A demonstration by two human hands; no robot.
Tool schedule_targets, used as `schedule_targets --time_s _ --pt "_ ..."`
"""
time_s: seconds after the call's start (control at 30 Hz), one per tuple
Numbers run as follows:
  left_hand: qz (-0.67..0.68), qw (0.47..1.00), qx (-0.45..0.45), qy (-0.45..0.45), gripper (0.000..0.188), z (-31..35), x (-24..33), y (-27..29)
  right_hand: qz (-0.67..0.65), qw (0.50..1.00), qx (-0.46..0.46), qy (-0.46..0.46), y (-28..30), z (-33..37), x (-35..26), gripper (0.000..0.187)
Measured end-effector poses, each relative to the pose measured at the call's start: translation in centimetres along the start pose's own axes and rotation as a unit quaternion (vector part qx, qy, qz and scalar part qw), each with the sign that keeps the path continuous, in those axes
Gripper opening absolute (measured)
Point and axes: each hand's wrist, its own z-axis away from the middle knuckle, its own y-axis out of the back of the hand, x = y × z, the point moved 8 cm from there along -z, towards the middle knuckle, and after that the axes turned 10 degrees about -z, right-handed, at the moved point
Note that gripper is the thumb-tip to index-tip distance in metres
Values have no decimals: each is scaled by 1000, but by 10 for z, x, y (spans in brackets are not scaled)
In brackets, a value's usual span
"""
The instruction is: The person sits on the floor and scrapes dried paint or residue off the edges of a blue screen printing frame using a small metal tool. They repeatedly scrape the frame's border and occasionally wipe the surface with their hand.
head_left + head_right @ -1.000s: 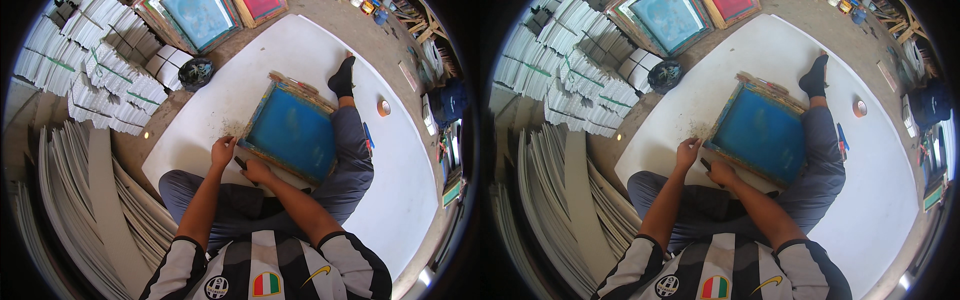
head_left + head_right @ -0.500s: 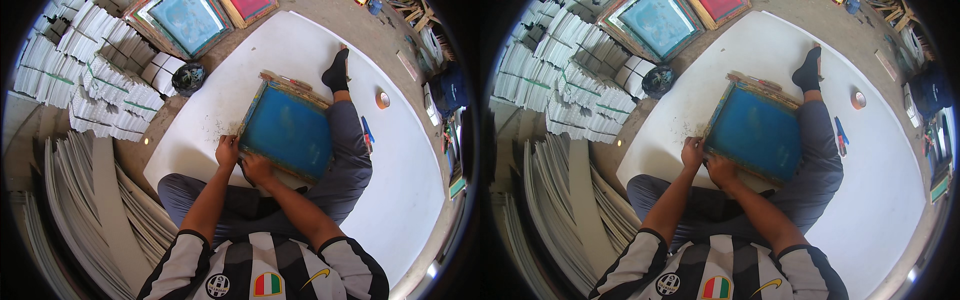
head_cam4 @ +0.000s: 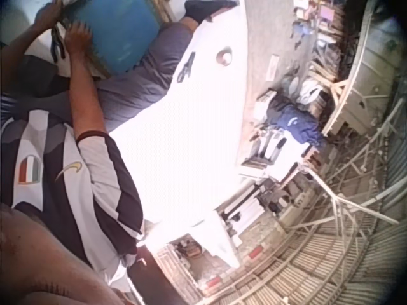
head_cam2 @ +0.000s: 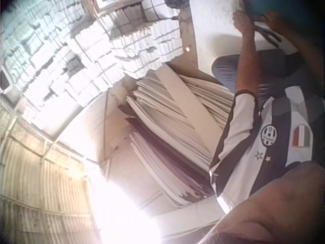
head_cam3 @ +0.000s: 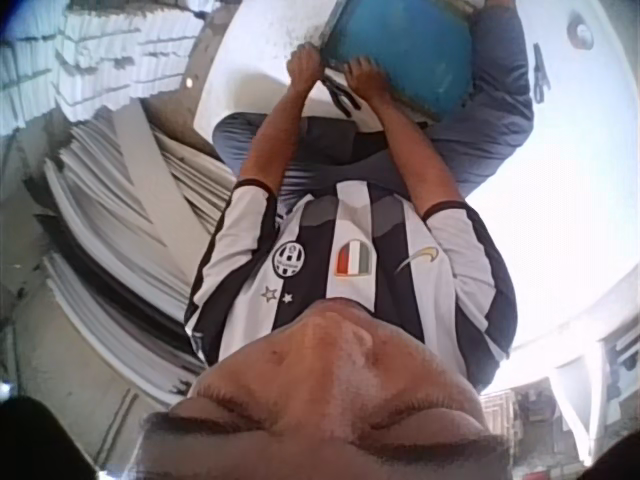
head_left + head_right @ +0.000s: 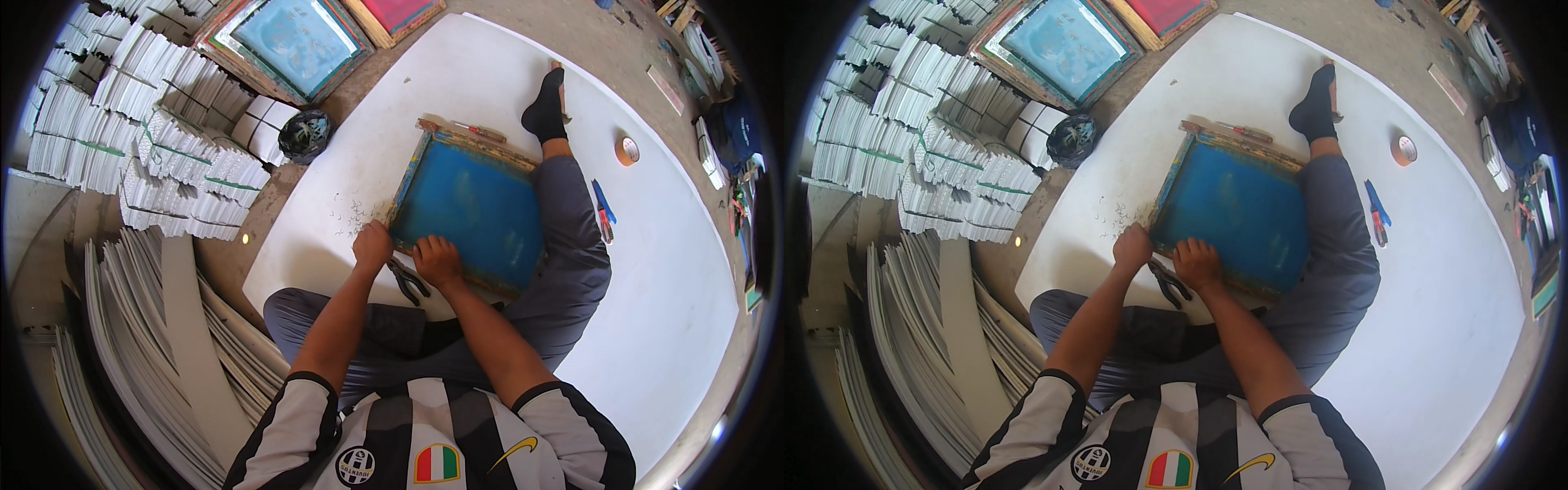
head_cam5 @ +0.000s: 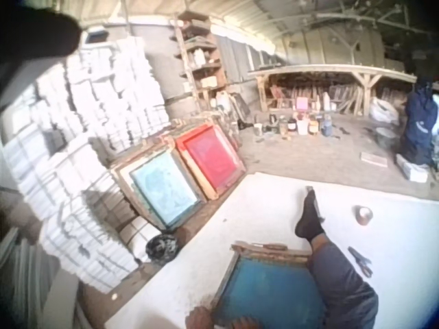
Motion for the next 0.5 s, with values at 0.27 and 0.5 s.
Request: schedule_targets --time_s 0.27,0.5 --pt "165 980 -108 27 49 -8 -8 -9 9 1000 -14 -12 1 0 -2 16" --pt "109 993 -33 37 55 5 3 34 0 999 -32 -37 -1 -2 6 17"
